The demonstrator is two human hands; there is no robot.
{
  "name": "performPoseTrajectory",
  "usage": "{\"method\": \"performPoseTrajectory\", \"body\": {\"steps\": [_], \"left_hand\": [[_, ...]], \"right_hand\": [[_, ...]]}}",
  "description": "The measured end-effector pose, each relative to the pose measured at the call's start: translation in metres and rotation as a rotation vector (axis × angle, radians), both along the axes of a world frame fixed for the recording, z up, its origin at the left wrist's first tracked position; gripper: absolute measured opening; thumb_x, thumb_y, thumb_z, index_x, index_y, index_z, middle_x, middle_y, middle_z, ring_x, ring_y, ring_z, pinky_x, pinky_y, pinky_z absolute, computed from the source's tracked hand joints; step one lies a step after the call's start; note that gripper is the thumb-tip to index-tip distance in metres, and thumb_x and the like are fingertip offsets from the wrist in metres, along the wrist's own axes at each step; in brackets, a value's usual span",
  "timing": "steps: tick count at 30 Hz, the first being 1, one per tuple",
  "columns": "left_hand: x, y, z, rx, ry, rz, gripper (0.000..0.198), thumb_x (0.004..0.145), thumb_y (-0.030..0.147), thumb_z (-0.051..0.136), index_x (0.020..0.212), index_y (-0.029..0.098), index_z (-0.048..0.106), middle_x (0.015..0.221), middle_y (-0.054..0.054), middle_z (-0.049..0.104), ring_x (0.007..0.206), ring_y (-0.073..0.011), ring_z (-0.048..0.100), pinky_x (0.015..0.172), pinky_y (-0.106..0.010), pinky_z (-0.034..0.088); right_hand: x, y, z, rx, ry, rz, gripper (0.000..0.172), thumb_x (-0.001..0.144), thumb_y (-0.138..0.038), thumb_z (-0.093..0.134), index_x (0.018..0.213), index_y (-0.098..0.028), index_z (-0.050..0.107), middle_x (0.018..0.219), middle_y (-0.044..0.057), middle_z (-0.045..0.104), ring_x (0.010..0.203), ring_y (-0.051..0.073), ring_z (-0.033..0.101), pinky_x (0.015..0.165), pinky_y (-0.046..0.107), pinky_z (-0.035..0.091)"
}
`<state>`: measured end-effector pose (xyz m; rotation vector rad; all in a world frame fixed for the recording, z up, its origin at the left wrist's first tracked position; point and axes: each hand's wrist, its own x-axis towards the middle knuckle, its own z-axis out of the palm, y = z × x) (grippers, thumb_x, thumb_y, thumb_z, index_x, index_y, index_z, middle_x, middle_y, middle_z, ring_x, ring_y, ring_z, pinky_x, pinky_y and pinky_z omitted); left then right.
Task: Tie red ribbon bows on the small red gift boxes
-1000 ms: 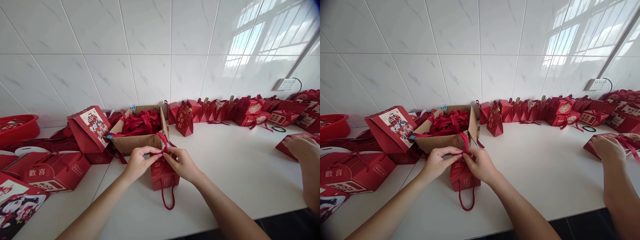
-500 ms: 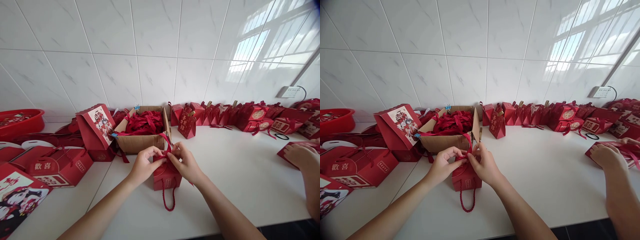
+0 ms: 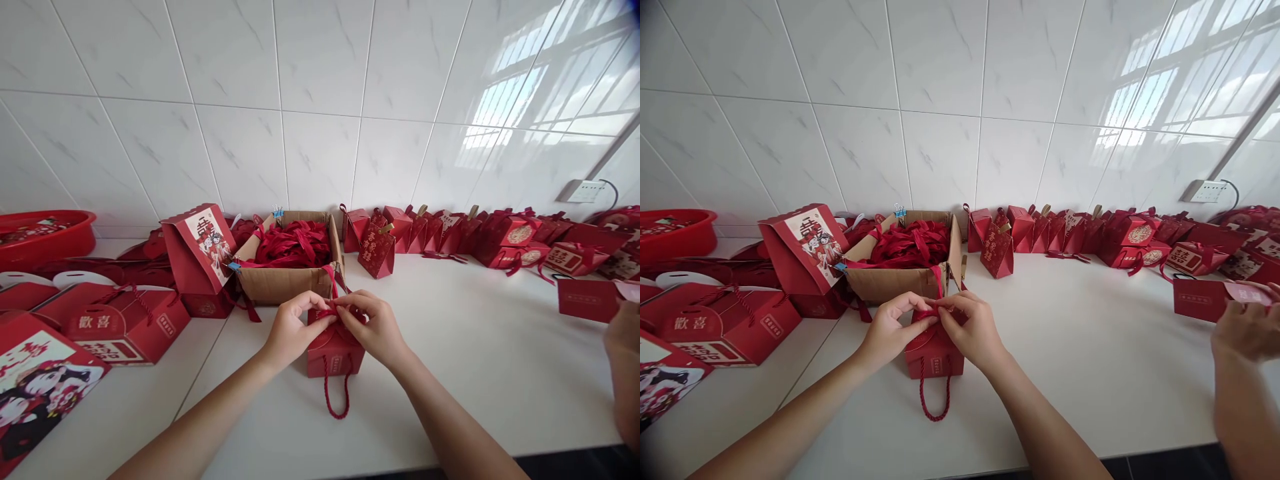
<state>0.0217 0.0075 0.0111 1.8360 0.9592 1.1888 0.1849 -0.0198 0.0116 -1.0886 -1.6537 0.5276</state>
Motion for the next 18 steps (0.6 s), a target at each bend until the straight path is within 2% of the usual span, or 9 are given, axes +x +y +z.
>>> {"method": "performPoseTrajectory", "body": {"steps": [7, 13, 18], "left_hand": [[-0.0026, 0.0025, 0.0005, 0.022, 0.016, 0.003, 0.013, 0.076, 0.026, 0.066, 0.075, 0.018, 0.056, 0.082, -0.002, 0.067, 0.087, -0.0172, 0.064, 0.081, -0.028, 0.049], [-0.0035, 0.0013, 0.0019, -0.024, 0.012, 0.007, 0.018, 0.074, 0.031, 0.068, 0.074, 0.018, 0.055, 0.081, -0.002, 0.067, 0.085, -0.0182, 0.064, 0.079, -0.029, 0.050], [-0.0035, -0.0003, 0.0040, -0.050, 0.026, -0.026, 0.018, 0.074, 0.030, 0.068, 0.074, 0.018, 0.055, 0.087, -0.004, 0.069, 0.089, -0.0192, 0.064, 0.082, -0.030, 0.049]], "right_hand": [[0.0068, -0.0047, 0.0036, 0.014, -0.126, 0.143, 0.027, 0.083, -0.023, 0.058, 0.108, -0.021, 0.069, 0.097, 0.008, 0.062, 0.083, 0.017, 0.060, 0.072, 0.030, 0.052], [0.0091, -0.0008, 0.0014, 0.009, -0.186, 0.122, 0.029, 0.082, -0.018, 0.057, 0.108, -0.022, 0.068, 0.098, 0.008, 0.061, 0.087, 0.018, 0.059, 0.079, 0.034, 0.052], [0.0086, 0.0011, -0.0019, 0.059, -0.238, 0.003, 0.025, 0.078, -0.018, 0.059, 0.101, -0.020, 0.069, 0.109, 0.010, 0.056, 0.101, 0.023, 0.056, 0.087, 0.039, 0.050]]}}
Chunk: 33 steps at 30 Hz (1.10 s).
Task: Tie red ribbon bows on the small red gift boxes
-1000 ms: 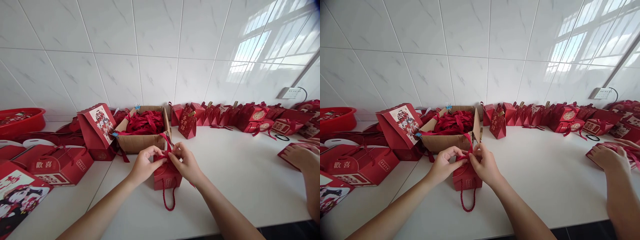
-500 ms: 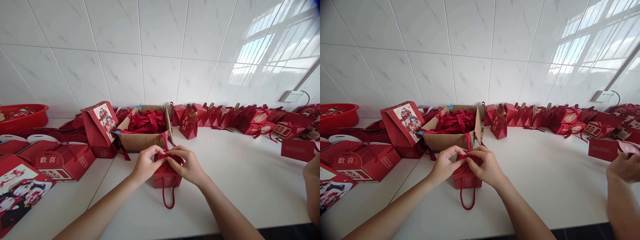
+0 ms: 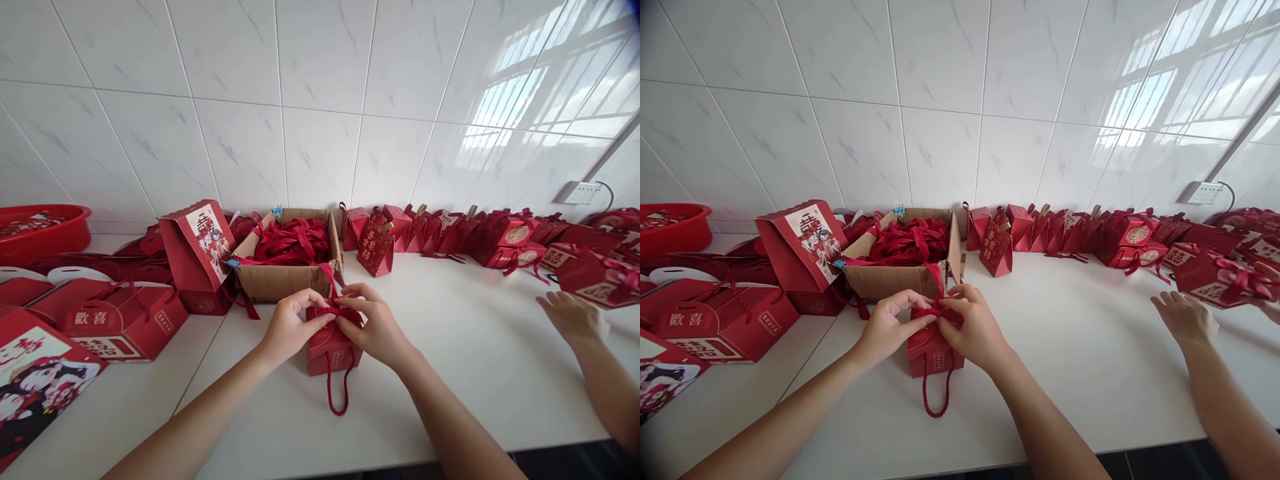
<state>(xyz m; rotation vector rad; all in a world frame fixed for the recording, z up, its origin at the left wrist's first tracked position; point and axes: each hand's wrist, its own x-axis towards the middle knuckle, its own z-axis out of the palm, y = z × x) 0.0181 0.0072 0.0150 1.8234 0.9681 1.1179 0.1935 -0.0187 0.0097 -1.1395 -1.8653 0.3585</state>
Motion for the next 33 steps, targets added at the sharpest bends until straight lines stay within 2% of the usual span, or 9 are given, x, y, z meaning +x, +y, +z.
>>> {"method": "performPoseTrajectory", "body": {"steps": [10, 15, 19, 25, 30, 33], "left_hand": [[0.001, 0.002, 0.001, -0.015, -0.003, 0.037, 0.018, 0.073, 0.029, 0.069, 0.074, 0.018, 0.055, 0.080, -0.001, 0.067, 0.083, -0.0175, 0.064, 0.078, -0.028, 0.049], [0.001, 0.003, 0.000, -0.006, 0.018, 0.022, 0.018, 0.074, 0.030, 0.069, 0.076, 0.018, 0.055, 0.080, -0.001, 0.066, 0.081, -0.0162, 0.063, 0.075, -0.026, 0.049], [0.000, 0.004, 0.001, 0.030, 0.052, 0.000, 0.015, 0.075, 0.028, 0.068, 0.077, 0.018, 0.057, 0.080, 0.000, 0.066, 0.080, -0.0151, 0.063, 0.074, -0.025, 0.048], [-0.003, 0.005, 0.002, 0.106, 0.092, -0.042, 0.012, 0.077, 0.025, 0.066, 0.082, 0.018, 0.058, 0.082, 0.000, 0.065, 0.081, -0.0141, 0.062, 0.075, -0.024, 0.049], [-0.006, 0.008, -0.001, 0.401, 0.219, 0.089, 0.006, 0.079, 0.022, 0.065, 0.079, 0.019, 0.060, 0.079, 0.000, 0.065, 0.078, -0.0155, 0.059, 0.076, -0.029, 0.045], [-0.005, 0.010, -0.003, 0.486, 0.257, 0.123, 0.004, 0.079, 0.020, 0.065, 0.078, 0.020, 0.060, 0.074, 0.000, 0.063, 0.076, -0.0159, 0.056, 0.074, -0.029, 0.044]], "right_hand": [[-0.004, -0.003, -0.003, 0.240, -0.138, -0.168, 0.013, 0.077, -0.017, 0.060, 0.088, -0.021, 0.066, 0.117, 0.010, 0.052, 0.109, 0.028, 0.047, 0.089, 0.045, 0.047], [-0.005, -0.004, -0.002, 0.263, -0.196, -0.186, 0.012, 0.078, -0.017, 0.059, 0.086, -0.021, 0.067, 0.119, 0.011, 0.052, 0.110, 0.029, 0.044, 0.090, 0.047, 0.046], [-0.005, -0.005, -0.002, 0.169, -0.180, -0.136, 0.020, 0.079, -0.016, 0.057, 0.093, -0.021, 0.070, 0.116, 0.011, 0.053, 0.107, 0.028, 0.045, 0.090, 0.047, 0.046], [-0.008, -0.004, -0.002, 0.016, -0.049, -0.099, 0.016, 0.078, -0.016, 0.058, 0.085, -0.021, 0.071, 0.103, 0.009, 0.056, 0.096, 0.024, 0.049, 0.084, 0.043, 0.049], [-0.012, -0.002, -0.004, -0.059, 0.067, -0.131, 0.012, 0.079, -0.019, 0.059, 0.079, -0.022, 0.071, 0.107, 0.009, 0.056, 0.105, 0.026, 0.047, 0.090, 0.045, 0.044], [-0.010, 0.000, -0.004, -0.168, 0.152, -0.134, 0.009, 0.078, -0.023, 0.062, 0.078, -0.022, 0.071, 0.114, 0.008, 0.054, 0.114, 0.027, 0.045, 0.097, 0.047, 0.039]]}}
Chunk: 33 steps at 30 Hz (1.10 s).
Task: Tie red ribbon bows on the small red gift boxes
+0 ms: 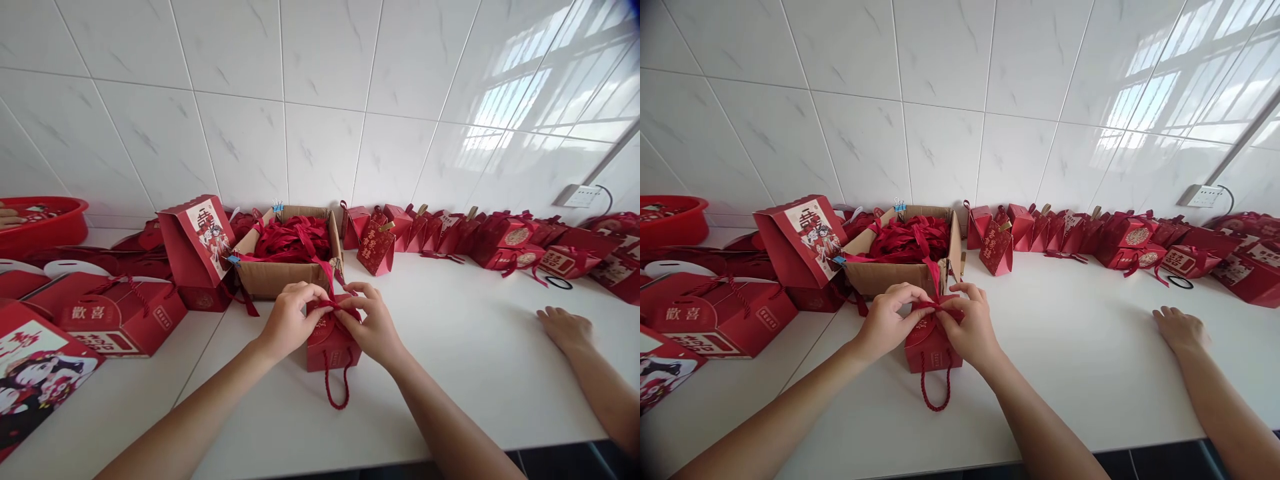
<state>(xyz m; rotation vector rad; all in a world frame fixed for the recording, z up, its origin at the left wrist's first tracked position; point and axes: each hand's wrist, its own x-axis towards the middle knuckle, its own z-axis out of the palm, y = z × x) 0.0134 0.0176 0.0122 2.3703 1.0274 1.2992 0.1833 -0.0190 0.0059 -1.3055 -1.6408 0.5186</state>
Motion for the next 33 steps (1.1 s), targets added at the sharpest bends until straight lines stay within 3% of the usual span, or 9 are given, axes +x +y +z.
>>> {"method": "performPoseTrajectory", "body": {"steps": [4, 10, 14, 17, 21, 24, 27, 33], "left_hand": [[0.002, 0.004, -0.002, -0.034, -0.017, -0.034, 0.004, 0.079, 0.017, 0.063, 0.078, 0.020, 0.062, 0.072, 0.000, 0.063, 0.076, -0.0165, 0.056, 0.076, -0.030, 0.046], [0.001, 0.007, -0.004, -0.146, -0.064, -0.126, 0.002, 0.081, 0.018, 0.061, 0.082, 0.018, 0.059, 0.081, -0.001, 0.065, 0.078, -0.0135, 0.065, 0.072, -0.022, 0.051], [0.001, 0.007, -0.003, -0.190, -0.087, -0.154, 0.003, 0.081, 0.017, 0.060, 0.083, 0.019, 0.058, 0.082, 0.000, 0.068, 0.079, -0.0128, 0.067, 0.074, -0.021, 0.052], [0.004, 0.005, -0.002, -0.198, -0.104, -0.151, 0.003, 0.082, 0.016, 0.058, 0.083, 0.019, 0.057, 0.081, 0.000, 0.067, 0.078, -0.0122, 0.066, 0.075, -0.021, 0.051], [0.005, 0.000, -0.003, -0.174, -0.166, -0.084, 0.014, 0.082, 0.017, 0.057, 0.094, 0.019, 0.051, 0.091, -0.002, 0.063, 0.087, -0.0139, 0.063, 0.079, -0.026, 0.051], [0.000, -0.006, -0.003, -0.103, -0.148, -0.025, 0.009, 0.081, 0.017, 0.057, 0.088, 0.019, 0.051, 0.089, -0.003, 0.059, 0.087, -0.0157, 0.059, 0.081, -0.030, 0.050], [-0.005, -0.011, -0.002, -0.115, -0.062, -0.087, 0.004, 0.080, 0.016, 0.057, 0.083, 0.019, 0.057, 0.086, -0.003, 0.060, 0.086, -0.0164, 0.058, 0.080, -0.031, 0.049], [-0.007, -0.005, -0.005, -0.206, -0.091, -0.141, 0.010, 0.080, 0.024, 0.062, 0.082, 0.019, 0.070, 0.091, -0.006, 0.069, 0.097, -0.0193, 0.062, 0.087, -0.032, 0.050]], "right_hand": [[0.003, 0.002, 0.000, -0.162, 0.173, 0.063, 0.011, 0.076, -0.029, 0.064, 0.077, -0.020, 0.071, 0.121, 0.009, 0.050, 0.118, 0.026, 0.045, 0.096, 0.042, 0.040], [0.005, 0.002, 0.002, -0.264, 0.296, 0.144, 0.015, 0.075, -0.034, 0.065, 0.077, -0.019, 0.070, 0.128, 0.010, 0.045, 0.124, 0.027, 0.041, 0.096, 0.040, 0.040], [0.005, 0.001, 0.007, -0.351, 0.398, 0.278, 0.021, 0.077, -0.039, 0.065, 0.073, -0.019, 0.068, 0.130, 0.010, 0.046, 0.134, 0.026, 0.030, 0.099, 0.038, 0.037], [0.004, 0.002, 0.008, -0.345, 0.355, 0.321, 0.022, 0.078, -0.040, 0.065, 0.071, -0.019, 0.067, 0.131, 0.009, 0.047, 0.137, 0.026, 0.024, 0.103, 0.039, 0.032], [0.001, 0.002, 0.007, -0.330, 0.403, 0.332, 0.023, 0.080, -0.040, 0.063, 0.073, -0.019, 0.068, 0.138, 0.007, 0.042, 0.133, 0.026, 0.033, 0.097, 0.036, 0.037], [0.000, 0.001, 0.006, -0.339, 0.434, 0.320, 0.022, 0.081, -0.040, 0.063, 0.072, -0.020, 0.067, 0.134, 0.007, 0.046, 0.134, 0.024, 0.031, 0.096, 0.034, 0.038], [0.000, 0.000, 0.005, -0.349, 0.418, 0.307, 0.023, 0.080, -0.040, 0.064, 0.069, -0.019, 0.066, 0.134, 0.007, 0.046, 0.134, 0.024, 0.030, 0.097, 0.035, 0.037], [0.000, -0.006, 0.004, -0.352, 0.478, 0.310, 0.020, 0.078, -0.040, 0.066, 0.078, -0.021, 0.070, 0.136, 0.006, 0.043, 0.131, 0.025, 0.035, 0.100, 0.036, 0.036]]}}
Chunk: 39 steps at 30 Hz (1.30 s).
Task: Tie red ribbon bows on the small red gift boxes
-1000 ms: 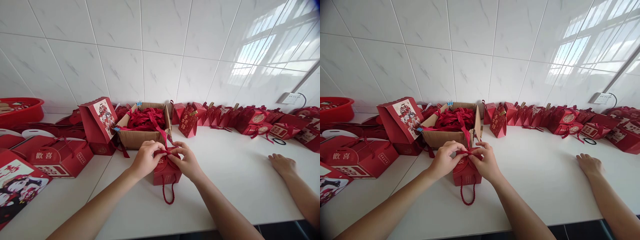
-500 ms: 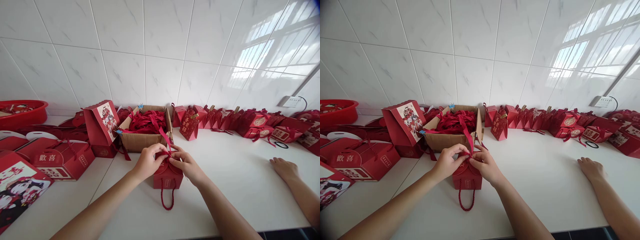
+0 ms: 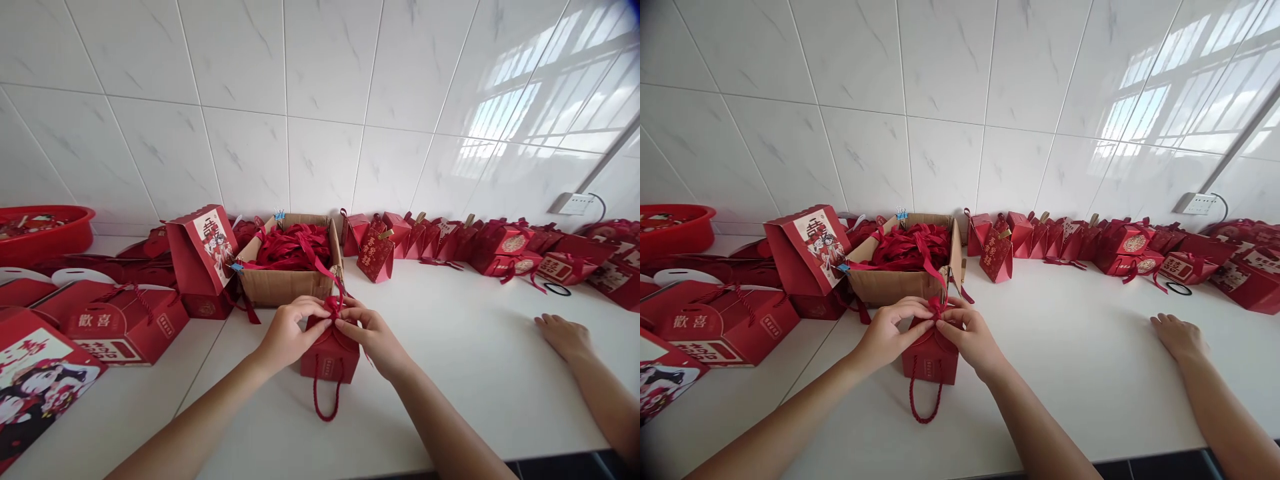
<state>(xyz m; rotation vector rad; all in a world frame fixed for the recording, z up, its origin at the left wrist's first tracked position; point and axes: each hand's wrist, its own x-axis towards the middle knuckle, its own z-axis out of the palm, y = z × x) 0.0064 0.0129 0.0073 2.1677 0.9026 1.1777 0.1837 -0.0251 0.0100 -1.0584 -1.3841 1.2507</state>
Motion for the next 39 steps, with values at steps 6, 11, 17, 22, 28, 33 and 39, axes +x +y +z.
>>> {"method": "performPoseTrajectory", "body": {"steps": [6, 11, 17, 22, 28, 33, 39], "left_hand": [[-0.006, 0.014, 0.015, -0.179, 0.091, -0.028, 0.015, 0.077, 0.028, 0.062, 0.080, 0.018, 0.072, 0.099, -0.007, 0.071, 0.098, -0.0225, 0.065, 0.091, -0.035, 0.050], [-0.007, 0.012, 0.028, -0.182, 0.152, -0.086, 0.011, 0.077, 0.026, 0.060, 0.077, 0.017, 0.067, 0.087, -0.004, 0.072, 0.083, -0.0187, 0.066, 0.079, -0.029, 0.052], [-0.005, 0.005, 0.038, -0.161, 0.219, -0.096, 0.008, 0.077, 0.022, 0.054, 0.076, 0.018, 0.061, 0.080, -0.001, 0.067, 0.078, -0.0166, 0.062, 0.074, -0.027, 0.049], [-0.003, 0.005, 0.044, -0.181, 0.289, -0.135, 0.007, 0.076, 0.019, 0.051, 0.077, 0.018, 0.058, 0.080, 0.000, 0.064, 0.077, -0.0165, 0.061, 0.072, -0.027, 0.049], [-0.004, 0.010, 0.047, -0.184, 0.356, -0.200, 0.011, 0.073, 0.017, 0.052, 0.080, 0.019, 0.060, 0.088, -0.001, 0.065, 0.084, -0.0182, 0.060, 0.081, -0.030, 0.047], [-0.005, 0.017, 0.060, -0.267, 0.412, -0.312, 0.019, 0.068, 0.011, 0.049, 0.081, 0.019, 0.060, 0.084, -0.002, 0.063, 0.078, -0.0177, 0.058, 0.074, -0.030, 0.047], [0.002, 0.019, 0.065, -0.388, 0.431, -0.305, 0.023, 0.064, 0.010, 0.048, 0.085, 0.020, 0.053, 0.076, 0.001, 0.056, 0.068, -0.0137, 0.053, 0.062, -0.025, 0.044]], "right_hand": [[0.004, -0.015, 0.003, -0.078, 0.072, 0.006, 0.023, 0.077, -0.038, 0.066, 0.094, -0.023, 0.070, 0.132, 0.005, 0.048, 0.119, 0.024, 0.047, 0.096, 0.035, 0.038], [0.009, -0.004, 0.002, -0.092, 0.254, -0.067, 0.024, 0.073, -0.036, 0.069, 0.088, -0.020, 0.059, 0.088, 0.001, 0.063, 0.083, 0.016, 0.056, 0.078, 0.029, 0.041], [0.009, 0.023, 0.001, -0.058, 0.266, -0.151, 0.036, 0.067, -0.040, 0.073, 0.074, -0.019, 0.045, 0.070, -0.002, 0.057, 0.066, 0.013, 0.053, 0.066, 0.026, 0.040], [0.019, 0.012, -0.003, 0.045, 0.195, -0.209, 0.033, 0.065, -0.028, 0.072, 0.079, -0.021, 0.043, 0.076, -0.002, 0.060, 0.075, 0.015, 0.057, 0.073, 0.029, 0.042], [0.061, -0.017, 0.010, 0.168, -0.418, -0.254, 0.031, 0.073, -0.021, 0.059, 0.101, -0.025, 0.046, 0.095, 0.002, 0.063, 0.079, 0.018, 0.061, 0.073, 0.036, 0.046], [0.071, -0.004, 0.055, 0.292, -0.738, -0.052, 0.030, 0.074, -0.033, 0.063, 0.104, -0.028, 0.065, 0.104, 0.005, 0.065, 0.092, 0.025, 0.060, 0.073, 0.037, 0.046], [0.040, 0.042, 0.080, 0.373, -0.943, 0.259, 0.018, 0.055, -0.026, 0.076, 0.073, -0.026, 0.074, 0.089, 0.004, 0.066, 0.081, 0.024, 0.059, 0.058, 0.030, 0.043]]}}
